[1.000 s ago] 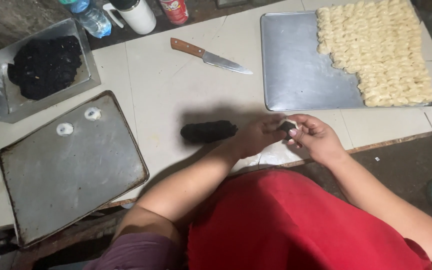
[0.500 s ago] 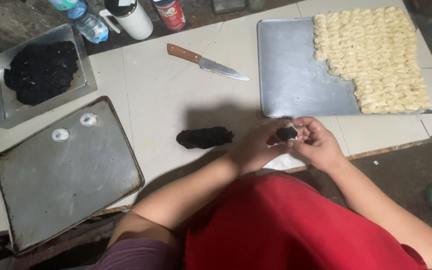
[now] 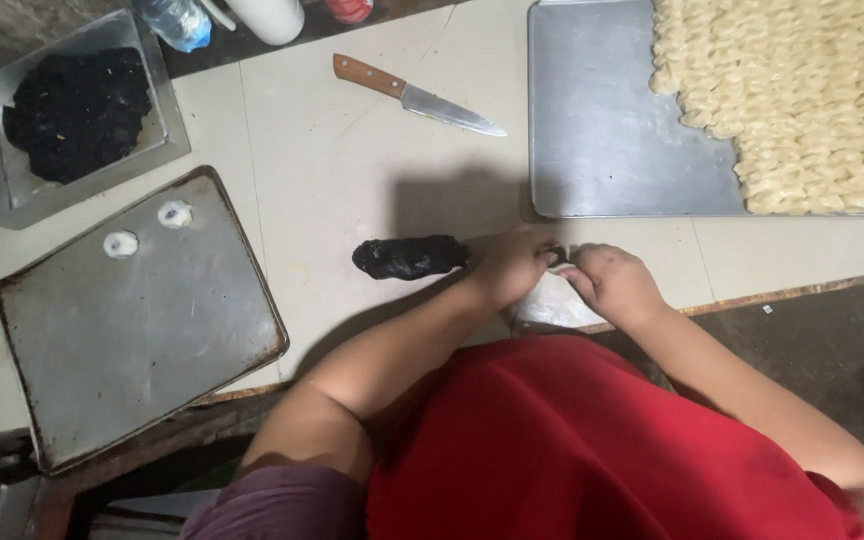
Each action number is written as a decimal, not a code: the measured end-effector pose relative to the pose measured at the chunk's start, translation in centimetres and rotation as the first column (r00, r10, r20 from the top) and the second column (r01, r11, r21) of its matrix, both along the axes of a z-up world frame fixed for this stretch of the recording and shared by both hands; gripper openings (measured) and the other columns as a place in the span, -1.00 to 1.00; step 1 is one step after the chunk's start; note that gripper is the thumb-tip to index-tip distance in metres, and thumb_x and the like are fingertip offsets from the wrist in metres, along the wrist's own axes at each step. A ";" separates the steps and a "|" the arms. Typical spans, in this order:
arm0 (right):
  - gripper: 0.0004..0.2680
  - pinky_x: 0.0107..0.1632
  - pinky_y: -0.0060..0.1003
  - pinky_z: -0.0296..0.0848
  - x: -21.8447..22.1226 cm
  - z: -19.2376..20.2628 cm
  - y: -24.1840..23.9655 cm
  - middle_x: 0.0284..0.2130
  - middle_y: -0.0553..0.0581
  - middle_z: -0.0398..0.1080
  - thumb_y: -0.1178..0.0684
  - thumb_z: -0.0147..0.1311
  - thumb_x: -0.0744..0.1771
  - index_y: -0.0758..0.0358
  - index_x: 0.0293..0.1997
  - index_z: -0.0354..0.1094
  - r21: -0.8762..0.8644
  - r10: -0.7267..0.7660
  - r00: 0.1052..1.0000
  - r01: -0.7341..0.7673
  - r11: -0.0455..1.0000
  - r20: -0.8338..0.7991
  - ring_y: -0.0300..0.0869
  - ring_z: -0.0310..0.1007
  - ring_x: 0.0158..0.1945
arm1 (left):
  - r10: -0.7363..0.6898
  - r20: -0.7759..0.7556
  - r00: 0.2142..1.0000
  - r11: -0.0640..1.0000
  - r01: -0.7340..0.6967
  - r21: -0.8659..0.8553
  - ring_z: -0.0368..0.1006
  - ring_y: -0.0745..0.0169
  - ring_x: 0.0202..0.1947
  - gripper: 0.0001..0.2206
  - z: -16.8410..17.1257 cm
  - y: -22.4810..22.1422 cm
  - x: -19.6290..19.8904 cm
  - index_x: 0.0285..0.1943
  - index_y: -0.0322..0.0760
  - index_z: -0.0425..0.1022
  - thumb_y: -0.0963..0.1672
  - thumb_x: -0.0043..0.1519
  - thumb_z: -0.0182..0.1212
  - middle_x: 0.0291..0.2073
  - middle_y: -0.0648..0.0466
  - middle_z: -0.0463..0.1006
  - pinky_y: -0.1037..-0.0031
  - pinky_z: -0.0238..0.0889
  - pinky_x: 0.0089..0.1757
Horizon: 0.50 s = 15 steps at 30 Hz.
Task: The person is manually shaping small pieces of dark dough into balls and arranging them on a baking tray.
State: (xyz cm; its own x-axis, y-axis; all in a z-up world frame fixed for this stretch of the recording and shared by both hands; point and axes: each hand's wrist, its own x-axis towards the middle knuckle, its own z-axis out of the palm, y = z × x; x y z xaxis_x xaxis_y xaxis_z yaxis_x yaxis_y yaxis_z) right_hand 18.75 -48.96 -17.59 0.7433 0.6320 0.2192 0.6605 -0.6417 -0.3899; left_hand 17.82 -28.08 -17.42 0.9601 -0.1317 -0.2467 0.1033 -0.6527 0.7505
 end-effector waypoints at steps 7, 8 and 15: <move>-0.72 -0.11 -0.15 0.50 1.0 0.9 1.0 -0.37 -0.05 0.57 -0.15 0.40 0.20 -0.02 -0.08 0.55 -0.004 -0.301 0.763 0.364 0.931 -0.572 -0.06 0.59 -0.17 | -0.118 0.345 0.931 0.992 0.094 0.083 0.47 0.06 0.23 -0.74 -1.1 -0.9 -2.8 0.17 0.08 0.56 -0.01 0.36 0.06 0.12 0.06 0.57 0.30 0.40 0.16; -0.72 -0.06 -0.07 0.50 0.9 1.3 0.9 -0.35 0.08 0.56 -0.12 0.41 0.20 0.08 -0.08 0.55 0.039 -0.256 0.813 0.323 0.946 -0.523 0.04 0.58 -0.13 | -0.015 0.373 0.928 1.000 0.017 -0.002 0.51 -0.03 0.12 -0.71 -2.1 -0.7 -2.4 0.15 -0.02 0.57 -0.02 0.27 0.21 -0.03 -0.01 0.60 0.22 0.41 0.13; -0.83 -0.14 -0.09 0.56 0.1 2.2 1.5 -0.42 0.17 0.49 -0.08 0.18 0.36 0.16 -0.30 0.50 0.072 0.072 0.990 -0.081 0.994 0.120 0.07 0.59 -0.21 | 0.051 0.130 0.990 0.995 -0.062 0.080 0.61 -0.09 -0.03 -0.80 2.8 0.5 -0.7 -0.05 -0.19 0.66 -0.07 0.26 0.24 -0.19 -0.08 0.66 0.22 0.45 0.04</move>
